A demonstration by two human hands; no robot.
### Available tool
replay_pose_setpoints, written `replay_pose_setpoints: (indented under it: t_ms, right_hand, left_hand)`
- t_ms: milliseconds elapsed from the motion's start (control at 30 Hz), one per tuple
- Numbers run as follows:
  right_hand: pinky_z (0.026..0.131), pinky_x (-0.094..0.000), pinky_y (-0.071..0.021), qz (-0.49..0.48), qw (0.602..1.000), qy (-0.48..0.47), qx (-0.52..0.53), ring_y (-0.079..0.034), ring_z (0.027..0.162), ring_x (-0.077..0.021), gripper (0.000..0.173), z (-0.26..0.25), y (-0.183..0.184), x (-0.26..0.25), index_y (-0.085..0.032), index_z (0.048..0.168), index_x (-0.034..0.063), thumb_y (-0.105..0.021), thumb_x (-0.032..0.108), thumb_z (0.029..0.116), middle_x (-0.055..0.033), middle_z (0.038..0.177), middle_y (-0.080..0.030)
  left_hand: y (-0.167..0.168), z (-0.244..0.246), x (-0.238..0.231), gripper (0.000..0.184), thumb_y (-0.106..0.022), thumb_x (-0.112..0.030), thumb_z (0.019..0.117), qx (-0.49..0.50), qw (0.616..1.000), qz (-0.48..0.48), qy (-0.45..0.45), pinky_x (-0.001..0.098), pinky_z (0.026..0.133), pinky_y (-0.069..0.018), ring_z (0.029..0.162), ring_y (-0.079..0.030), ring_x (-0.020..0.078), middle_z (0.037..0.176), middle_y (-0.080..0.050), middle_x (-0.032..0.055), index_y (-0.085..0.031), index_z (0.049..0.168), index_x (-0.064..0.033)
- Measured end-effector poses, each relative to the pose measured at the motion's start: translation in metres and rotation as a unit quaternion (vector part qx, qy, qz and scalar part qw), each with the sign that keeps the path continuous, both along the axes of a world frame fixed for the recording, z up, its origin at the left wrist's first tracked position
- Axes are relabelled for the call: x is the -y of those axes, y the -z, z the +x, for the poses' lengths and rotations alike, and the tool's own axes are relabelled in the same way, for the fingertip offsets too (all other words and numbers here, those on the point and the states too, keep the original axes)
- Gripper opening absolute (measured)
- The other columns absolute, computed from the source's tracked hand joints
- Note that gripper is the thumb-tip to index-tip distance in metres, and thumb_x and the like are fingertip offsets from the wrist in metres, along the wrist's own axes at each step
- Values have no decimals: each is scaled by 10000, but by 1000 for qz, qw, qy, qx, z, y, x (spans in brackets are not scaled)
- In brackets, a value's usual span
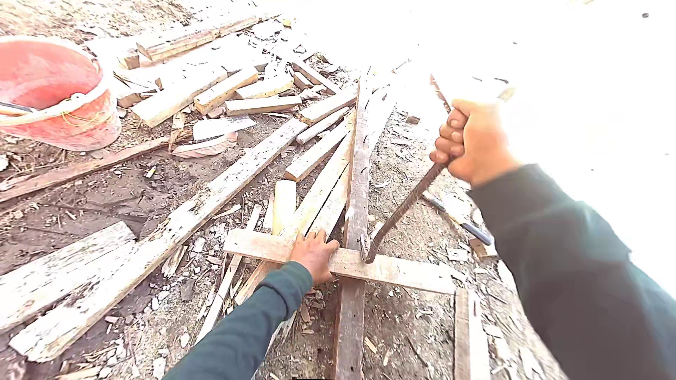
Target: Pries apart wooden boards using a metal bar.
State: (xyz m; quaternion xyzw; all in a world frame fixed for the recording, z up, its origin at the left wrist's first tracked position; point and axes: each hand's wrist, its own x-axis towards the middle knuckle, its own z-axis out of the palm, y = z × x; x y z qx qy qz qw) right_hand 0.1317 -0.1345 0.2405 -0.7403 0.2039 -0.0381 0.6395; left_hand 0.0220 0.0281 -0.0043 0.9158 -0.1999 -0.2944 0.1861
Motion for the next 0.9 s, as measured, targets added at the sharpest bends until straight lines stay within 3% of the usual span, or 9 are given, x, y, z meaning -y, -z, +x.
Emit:
replay_pose_setpoints:
  t_ms: [67, 167, 433, 500, 533, 600, 667, 800, 900]
  right_hand:
    - [380, -232, -336, -5, 996, -28, 82, -279, 370, -48, 433, -41, -1, -26, -382, 658, 239, -440, 334, 1077, 91, 478, -297]
    - [356, -228, -328, -2, 988, 8, 152, -287, 357, -49, 448, -72, 9, -39, -406, 658, 213, -503, 346, 1075, 82, 477, -301]
    - [365, -225, -355, 23, 980, 38, 192, -310, 355, -60, 497, -137, 20, -18, -405, 585, 193, -524, 273, 1061, 63, 455, -312]
    - [365, -226, -357, 30, 979, 51, 194, -307, 352, -62, 505, -142, 19, -11, -399, 573, 194, -518, 264, 1060, 61, 449, -314]
    - [365, -227, -353, 29, 979, 48, 195, -306, 352, -63, 508, -144, 19, -9, -400, 572, 196, -522, 276, 1059, 61, 449, -314]
    - [358, -224, -330, 26, 978, 36, 202, -303, 349, -63, 508, -144, 20, -10, -403, 573, 197, -533, 288, 1056, 59, 450, -315]
    - [354, -218, -325, 19, 979, 24, 199, -306, 351, -61, 502, -143, 20, -14, -408, 586, 198, -545, 303, 1057, 59, 458, -317]
    - [347, -215, -319, 30, 978, 28, 206, -305, 349, -60, 490, -140, 20, -15, -420, 600, 196, -552, 302, 1059, 58, 462, -323]
    - [351, -222, -331, 38, 975, 24, 217, -309, 353, -62, 476, -152, 20, 0, -432, 613, 196, -511, 289, 1074, 60, 465, -317]
  left_hand:
    - [3, -9, -2, 782, -817, -470, 781, 18, 1000, -9, -4, 674, 1072, -378, 1312, -530, 393, 1427, -544, 182, -524, 1484, -296]
    - [12, -25, -1, 789, -797, -527, 776, 47, 999, -16, 17, 641, 1033, -414, 1314, -528, 387, 1427, -551, 171, -521, 1481, -305]
    - [11, -79, -2, 816, -798, -537, 775, 35, 997, -47, 52, 651, 1138, -326, 1396, -466, 369, 1469, -544, 123, -510, 1498, -290]
    - [-2, -75, -3, 824, -805, -505, 788, -24, 994, -106, 12, 663, 1197, -244, 1489, -363, 364, 1538, -495, 99, -484, 1522, -313]
    - [-11, -64, -2, 744, -788, -448, 830, -66, 984, -160, -41, 677, 1194, -248, 1493, -355, 382, 1542, -492, 130, -522, 1503, -274]
    - [-19, -29, 13, 597, -685, -459, 938, -91, 952, -234, -174, 652, 1158, -355, 1425, -464, 386, 1479, -553, 178, -587, 1439, -150]
    - [-12, 7, 50, 776, -665, -582, 938, -95, 936, -228, -250, 630, 1131, -411, 1390, -501, 402, 1495, -529, 211, -490, 1518, -96]
    - [18, 47, 123, 1141, -751, -629, 844, -84, 946, -129, -285, 622, 1072, -458, 1350, -529, 427, 1577, -402, 256, -174, 1643, -53]
    - [33, 45, 139, 1113, -703, -649, 861, -48, 950, -100, -291, 599, 952, -545, 1200, -650, 397, 1503, -500, 246, -160, 1650, -81]
